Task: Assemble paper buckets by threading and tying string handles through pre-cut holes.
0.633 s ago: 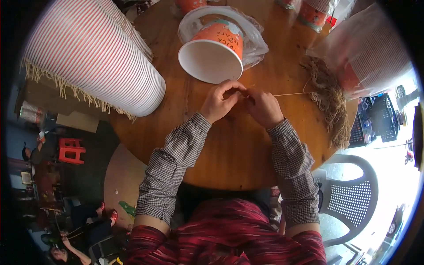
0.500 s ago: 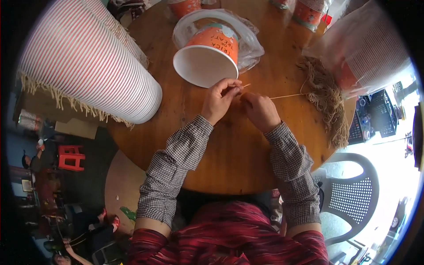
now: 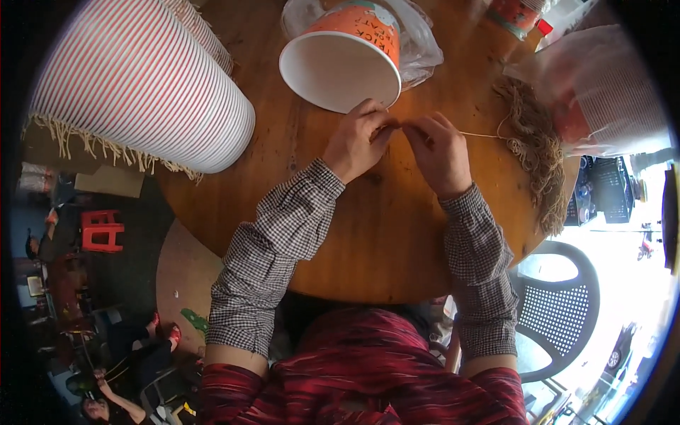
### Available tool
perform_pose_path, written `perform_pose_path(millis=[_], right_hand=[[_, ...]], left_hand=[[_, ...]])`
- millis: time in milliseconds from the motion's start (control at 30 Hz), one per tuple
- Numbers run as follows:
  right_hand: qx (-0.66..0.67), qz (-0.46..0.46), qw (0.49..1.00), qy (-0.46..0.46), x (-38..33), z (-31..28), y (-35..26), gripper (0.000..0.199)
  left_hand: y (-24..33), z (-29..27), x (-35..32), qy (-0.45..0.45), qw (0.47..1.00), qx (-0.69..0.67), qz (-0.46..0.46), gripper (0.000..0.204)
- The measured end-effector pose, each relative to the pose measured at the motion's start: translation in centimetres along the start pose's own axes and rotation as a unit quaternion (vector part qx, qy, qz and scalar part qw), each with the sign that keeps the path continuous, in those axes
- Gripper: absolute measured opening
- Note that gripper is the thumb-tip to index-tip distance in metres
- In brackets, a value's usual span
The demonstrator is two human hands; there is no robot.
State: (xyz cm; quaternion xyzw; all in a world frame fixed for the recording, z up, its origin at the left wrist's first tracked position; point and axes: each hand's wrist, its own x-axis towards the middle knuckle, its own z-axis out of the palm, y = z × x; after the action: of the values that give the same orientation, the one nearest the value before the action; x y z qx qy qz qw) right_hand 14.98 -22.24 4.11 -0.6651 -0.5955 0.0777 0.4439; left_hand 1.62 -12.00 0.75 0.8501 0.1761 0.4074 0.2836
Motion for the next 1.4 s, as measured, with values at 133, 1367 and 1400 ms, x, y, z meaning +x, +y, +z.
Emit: perform_pose_path(millis=[133,1367,1400], right_hand=[[-0.001,-0.009,1.0,0.015,0.2,0.4,1.3,0.011],[0.08,-0.006,0.985,0.155,0.2,-1.5,-1.3,0.005],[0.09,0.005,0.984,0.155,0.2,-1.7,-1.3,0.005]], left_hand=[[0.1,0.0,0.0,-0.044,0.997,-0.046,-0.037,0.014],[0.3,-0.6,0.1,-0.025,0.95,-0.258,-0.171,0.01],[0.2,-0.6,0.0,-0.026,0.95,-0.258,-0.172,0.01]])
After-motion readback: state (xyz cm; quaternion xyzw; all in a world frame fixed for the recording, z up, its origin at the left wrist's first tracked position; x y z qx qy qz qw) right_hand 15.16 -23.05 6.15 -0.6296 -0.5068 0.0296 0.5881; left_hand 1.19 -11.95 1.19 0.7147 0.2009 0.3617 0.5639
